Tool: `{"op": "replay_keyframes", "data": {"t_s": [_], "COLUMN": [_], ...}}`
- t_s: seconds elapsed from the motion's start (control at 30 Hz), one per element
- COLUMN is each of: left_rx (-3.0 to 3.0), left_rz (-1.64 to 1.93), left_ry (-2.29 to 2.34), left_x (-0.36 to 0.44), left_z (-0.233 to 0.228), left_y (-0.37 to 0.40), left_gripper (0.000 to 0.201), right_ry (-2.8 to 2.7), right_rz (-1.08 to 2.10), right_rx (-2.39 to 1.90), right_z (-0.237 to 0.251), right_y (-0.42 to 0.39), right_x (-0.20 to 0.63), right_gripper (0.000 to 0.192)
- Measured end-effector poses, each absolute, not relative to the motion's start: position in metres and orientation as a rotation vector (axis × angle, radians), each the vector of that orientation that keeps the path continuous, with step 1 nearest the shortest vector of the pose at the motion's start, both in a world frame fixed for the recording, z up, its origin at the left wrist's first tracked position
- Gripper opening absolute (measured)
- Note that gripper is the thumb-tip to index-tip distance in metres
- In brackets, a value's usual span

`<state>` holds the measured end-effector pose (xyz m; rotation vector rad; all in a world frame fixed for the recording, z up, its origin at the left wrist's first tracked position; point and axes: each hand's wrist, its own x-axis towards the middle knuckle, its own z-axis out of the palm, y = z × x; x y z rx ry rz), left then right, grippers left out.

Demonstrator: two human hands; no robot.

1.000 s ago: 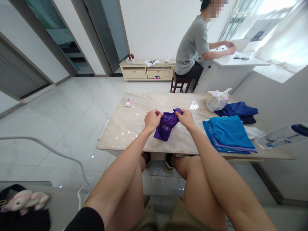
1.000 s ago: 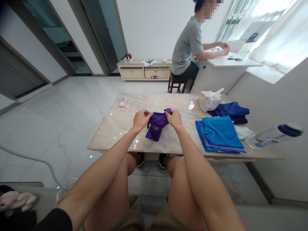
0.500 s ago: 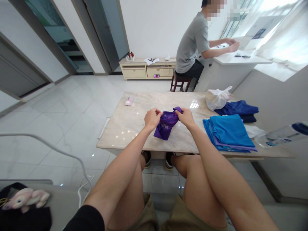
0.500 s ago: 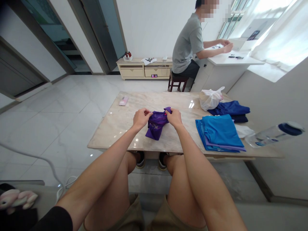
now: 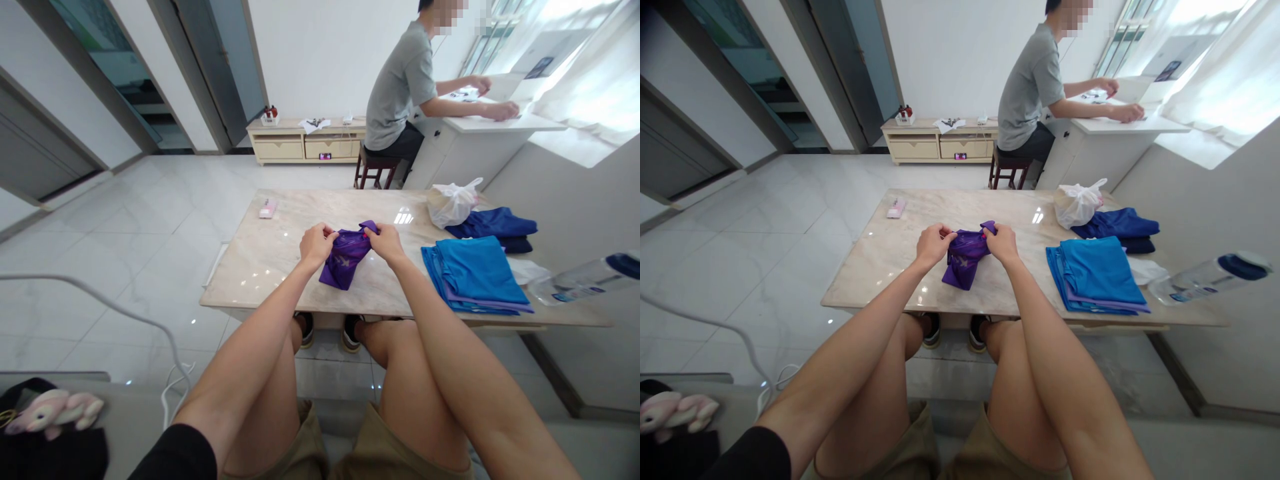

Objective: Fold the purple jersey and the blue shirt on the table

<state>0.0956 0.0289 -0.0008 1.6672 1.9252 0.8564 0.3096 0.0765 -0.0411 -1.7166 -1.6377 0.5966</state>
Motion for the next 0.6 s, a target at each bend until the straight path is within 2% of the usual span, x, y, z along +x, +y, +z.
{"op": "replay_keyframes", "data": {"t_s": [0.17,0.37,0.6], "left_rx": [1.575,1.017,0.669], "left_rz": [0.965,1.162,1.252], "left_ry": [1.83,1.369,1.386], "left_x": [0.095,0.089,0.078], "left_z": [-0.009,-0.02,-0.019], "left_y": [0.035,0.042,0.048], "left_gripper": [0.011,0.013,0.017], "right_ry": [-1.638,-1.619,-1.445], "right_rz": [0.603,0.619,0.754], "right_rx": [-1.728,-1.707,-1.71], "right_z": [-0.039,-0.037,-0.039], "right_y": [0.075,0.075,0.073], "right_x": [0.308,0.311,0.323], "right_gripper": [0.028,0.027,0.022]}}
